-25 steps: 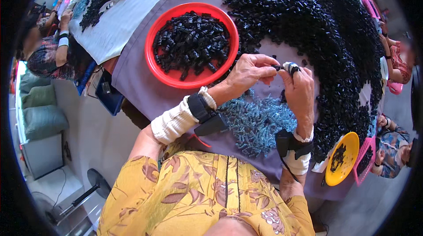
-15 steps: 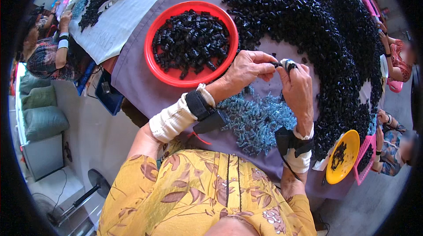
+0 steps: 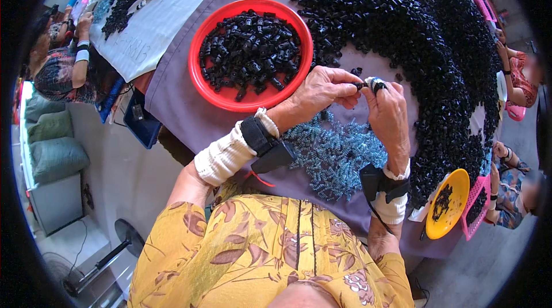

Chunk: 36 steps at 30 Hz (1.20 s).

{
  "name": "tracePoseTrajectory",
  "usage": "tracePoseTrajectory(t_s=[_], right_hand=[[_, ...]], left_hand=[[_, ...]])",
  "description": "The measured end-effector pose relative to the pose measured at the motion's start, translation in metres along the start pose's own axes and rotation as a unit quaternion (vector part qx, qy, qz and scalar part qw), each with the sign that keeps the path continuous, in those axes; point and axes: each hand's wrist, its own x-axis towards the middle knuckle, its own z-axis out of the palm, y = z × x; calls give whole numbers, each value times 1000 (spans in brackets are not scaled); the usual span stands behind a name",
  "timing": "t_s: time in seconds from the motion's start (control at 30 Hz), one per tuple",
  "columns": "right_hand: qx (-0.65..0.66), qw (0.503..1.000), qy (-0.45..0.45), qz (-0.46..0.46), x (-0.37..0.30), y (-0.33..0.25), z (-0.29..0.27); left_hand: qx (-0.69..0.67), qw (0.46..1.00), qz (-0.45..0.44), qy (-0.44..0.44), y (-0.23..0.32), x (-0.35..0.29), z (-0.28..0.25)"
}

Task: Assembling small black plastic components by hand in a manufacturing setting.

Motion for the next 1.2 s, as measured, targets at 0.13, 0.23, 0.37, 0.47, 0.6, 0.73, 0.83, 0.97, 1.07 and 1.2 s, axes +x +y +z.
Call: tracePoseTrajectory(t_s=[0.13,0.23,0.37,0.47,0.6,0.73,0.83,0.97,1.07,1.2], right_hand=[[-13,1000,-5,8,-1,-1,1],[-11,1000,0,6,-3,0,3],[-3,1000,0,1,-4,-3,4],[-1,1000,-3,10,-6,-3,8],[-3,1000,2,11,-5,-3,6],[24,1000,-2,-3,-5,-1,5],[40,999,-5,-5,-5,0,4],[56,998,-9,4,-6,1,5],[51,999,0,7,-5,-1,6],[67,997,-20,37,-2,-3,3]], left_hand=[[2,1000,4,16,-3,0,1],[1,1000,9,24,-5,1,2],[15,999,27,32,-4,1,4],[17,998,34,41,-1,-1,6],[34,997,52,43,-1,0,8],[52,996,61,40,1,0,9],[62,995,64,48,2,0,11],[99,989,86,64,1,1,11],[123,984,104,80,0,1,13],[160,974,125,101,0,-1,17]])
